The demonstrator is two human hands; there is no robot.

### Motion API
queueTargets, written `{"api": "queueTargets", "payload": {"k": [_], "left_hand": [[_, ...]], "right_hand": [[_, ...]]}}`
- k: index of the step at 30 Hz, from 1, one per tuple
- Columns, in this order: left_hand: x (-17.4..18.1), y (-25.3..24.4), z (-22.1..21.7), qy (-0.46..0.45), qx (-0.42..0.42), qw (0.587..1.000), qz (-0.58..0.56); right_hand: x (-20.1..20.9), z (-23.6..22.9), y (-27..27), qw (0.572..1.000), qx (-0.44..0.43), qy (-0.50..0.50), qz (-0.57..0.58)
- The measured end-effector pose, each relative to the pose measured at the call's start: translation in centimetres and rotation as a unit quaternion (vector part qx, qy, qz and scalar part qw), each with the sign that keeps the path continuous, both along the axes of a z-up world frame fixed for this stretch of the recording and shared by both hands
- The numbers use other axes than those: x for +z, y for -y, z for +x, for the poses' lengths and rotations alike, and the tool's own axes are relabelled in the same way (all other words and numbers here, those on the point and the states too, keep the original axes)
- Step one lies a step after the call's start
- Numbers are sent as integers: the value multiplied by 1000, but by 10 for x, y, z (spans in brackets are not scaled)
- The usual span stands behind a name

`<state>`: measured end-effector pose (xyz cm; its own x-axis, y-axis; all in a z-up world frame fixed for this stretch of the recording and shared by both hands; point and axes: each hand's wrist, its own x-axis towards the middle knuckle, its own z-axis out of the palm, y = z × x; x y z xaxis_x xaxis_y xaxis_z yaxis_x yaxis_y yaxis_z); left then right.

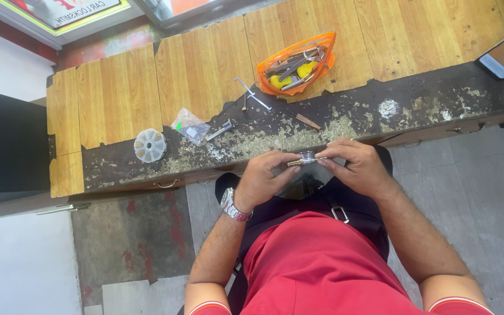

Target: A locksmith reassembles a lock cylinder by manually inserting small pins into the plug chambers at a workbench.

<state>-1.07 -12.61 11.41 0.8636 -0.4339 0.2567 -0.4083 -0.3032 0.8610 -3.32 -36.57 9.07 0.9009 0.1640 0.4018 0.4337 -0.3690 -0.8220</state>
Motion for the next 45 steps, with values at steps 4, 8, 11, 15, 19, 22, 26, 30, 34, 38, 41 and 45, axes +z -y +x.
{"api": "queueTargets", "payload": {"k": [4,8,11,15,19,22,26,30,34,38,41,45], "left_hand": [[-3,-1,-2,12,4,1000,4],[1,-1,-2,21,6,1000,11],[2,-1,-1,30,5,999,14],[-4,-6,1,31,22,999,8],[2,-15,2,22,36,999,-5],[-1,-15,3,23,30,999,-10],[-3,-13,1,19,31,999,-11],[8,-9,-1,-3,38,999,-31],[2,-7,-2,-4,41,998,-50],[0,-5,-3,-7,53,997,-61],[1,-3,-3,-7,54,996,-68],[6,-3,-3,-6,50,997,-66]], "right_hand": [[0,1,3,1000,21,3,21],[-1,0,3,999,20,0,27],[-4,1,5,999,20,6,29],[-5,3,13,999,7,15,37],[-7,0,24,999,-8,-7,47],[-15,-8,15,984,-8,-101,147],[-11,-10,-1,963,28,-157,215],[-13,-8,-5,948,65,-202,236],[-4,-7,-10,953,59,-202,220],[-2,-6,-11,954,49,-209,208],[-4,-5,-7,950,64,-218,213],[-2,-4,-4,948,77,-224,211]]}}
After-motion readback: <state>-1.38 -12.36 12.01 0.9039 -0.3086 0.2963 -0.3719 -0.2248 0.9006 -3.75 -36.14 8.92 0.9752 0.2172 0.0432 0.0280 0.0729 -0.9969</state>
